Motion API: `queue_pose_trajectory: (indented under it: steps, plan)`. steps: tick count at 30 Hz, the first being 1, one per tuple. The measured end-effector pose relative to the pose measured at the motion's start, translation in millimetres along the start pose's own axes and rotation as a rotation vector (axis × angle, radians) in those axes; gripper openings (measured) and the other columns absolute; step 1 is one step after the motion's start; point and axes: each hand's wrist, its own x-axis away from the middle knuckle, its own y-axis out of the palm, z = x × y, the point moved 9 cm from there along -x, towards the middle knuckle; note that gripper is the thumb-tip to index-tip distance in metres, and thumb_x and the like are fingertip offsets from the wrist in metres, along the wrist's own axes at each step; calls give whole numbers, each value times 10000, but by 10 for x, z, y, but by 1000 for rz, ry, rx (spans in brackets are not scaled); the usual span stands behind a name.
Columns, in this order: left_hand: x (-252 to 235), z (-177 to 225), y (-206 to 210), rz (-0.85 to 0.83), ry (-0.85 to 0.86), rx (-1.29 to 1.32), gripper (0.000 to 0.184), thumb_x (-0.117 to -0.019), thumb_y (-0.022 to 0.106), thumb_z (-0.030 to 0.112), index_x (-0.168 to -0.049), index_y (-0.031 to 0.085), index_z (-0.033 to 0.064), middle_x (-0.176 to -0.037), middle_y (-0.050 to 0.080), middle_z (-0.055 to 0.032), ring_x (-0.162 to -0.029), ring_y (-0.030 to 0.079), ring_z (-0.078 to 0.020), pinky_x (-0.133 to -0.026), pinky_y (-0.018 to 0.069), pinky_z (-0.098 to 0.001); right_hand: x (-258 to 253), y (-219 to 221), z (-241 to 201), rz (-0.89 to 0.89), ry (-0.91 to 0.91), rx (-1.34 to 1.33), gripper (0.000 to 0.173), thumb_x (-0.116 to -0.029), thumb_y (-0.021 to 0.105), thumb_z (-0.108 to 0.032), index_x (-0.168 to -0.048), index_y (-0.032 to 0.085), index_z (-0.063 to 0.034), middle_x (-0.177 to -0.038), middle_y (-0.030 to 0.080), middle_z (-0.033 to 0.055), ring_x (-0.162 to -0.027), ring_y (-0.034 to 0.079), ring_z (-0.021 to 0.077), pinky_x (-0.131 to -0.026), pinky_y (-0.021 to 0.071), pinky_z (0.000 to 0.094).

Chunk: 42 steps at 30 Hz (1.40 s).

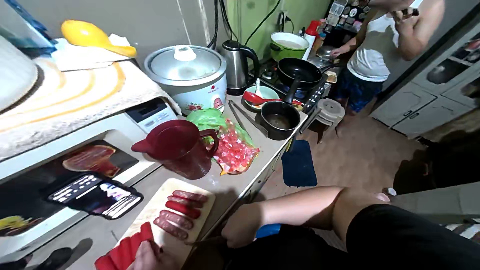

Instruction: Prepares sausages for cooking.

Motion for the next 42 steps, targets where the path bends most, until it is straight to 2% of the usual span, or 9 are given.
queue_pose_trajectory:
  steps: [5, 9, 12, 17, 20, 23, 27, 32, 42]
  plan:
    - [-116, 9, -10, -21, -43, 21, 355, -999, 525, 31, -1316, 626, -92, -1338, 610, -337, -1240, 557, -578, -1031, 421, -682, -295, -118, 56, 89, -3, -47, 349, -1097, 455, -218, -1203, 632, 64, -1111, 673, 282, -1051, 663, 458, -844, 497, 682]
    - [-207, 134, -35, -160, -170, -58, 409, -1050, 467, 76, -1428, 542, -61, -1414, 540, -349, -1332, 495, -551, -1080, 410, -648, -381, -222, 18, 180, 40, -9, 376, -1068, 501, -182, -1361, 561, 45, -1175, 665, 289, -1078, 662, 475, -864, 512, 684]
    - [-216, 149, 90, -226, -211, -149, 470, -1019, 543, 56, -1478, 490, -31, -1457, 506, -318, -1330, 491, -536, -1044, 448, -645, -539, -165, -40, 131, 18, 106, 352, -1074, 493, -138, -1363, 575, 46, -1262, 639, 282, -1136, 647, 457, -910, 517, 644]
    - [-255, 226, 163, -236, -116, -186, 503, -964, 579, -8, -1450, 479, -94, -1421, 525, -344, -1265, 517, -572, -930, 514, -656, -740, -157, 27, 217, 58, -105, 382, -1083, 492, -214, -1416, 500, -26, -1077, 684, 236, -963, 698, 400, -823, 558, 613]
    - [-376, 212, 211, -287, -215, -79, 441, -1027, 497, 76, -1438, 516, -80, -1394, 574, -317, -1261, 556, -531, -981, 490, -634, -779, -178, 51, 255, 106, -129, 339, -1103, 445, -275, -1231, 608, -6, -983, 686, 221, -904, 703, 388, -771, 559, 604]
    - [-434, 172, 253, -417, -334, 137, 599, -964, 633, 160, -1498, 459, -49, -1491, 502, -275, -1351, 523, -439, -1110, 429, -583, -792, -217, 55, 189, 175, -88, 344, -1106, 412, -259, -1188, 620, 2, -1052, 686, 224, -1004, 693, 395, -825, 545, 620]
    - [-364, 142, 306, -244, -257, 372, 507, -1003, 599, 141, -1453, 511, -75, -1570, 422, -261, -1425, 470, -372, -1174, 389, -479, -763, -239, 12, 168, 183, -66, 325, -1109, 392, -246, -1157, 607, -7, -1008, 673, 215, -962, 690, 389, -782, 542, 604]
    - [-232, 164, 371, -120, -118, 104, 443, -1036, 469, 87, -1451, 532, -54, -1564, 472, -205, -1333, 504, -500, -1049, 424, -618, -765, -324, -58, 192, 184, -9, 306, -1103, 402, -250, -1169, 602, -29, -1013, 683, 201, -981, 697, 386, -794, 547, 602]
    - [-155, 90, 449, -66, -133, 123, 486, -1067, 369, 139, -1527, 464, 11, -1556, 505, -143, -1440, 433, -419, -1125, 369, -581, -717, -418, -180, 187, 172, 40, 288, -1103, 405, -260, -1080, 592, -43, -900, 648, 165, -880, 679, 352, -731, 530, 562]
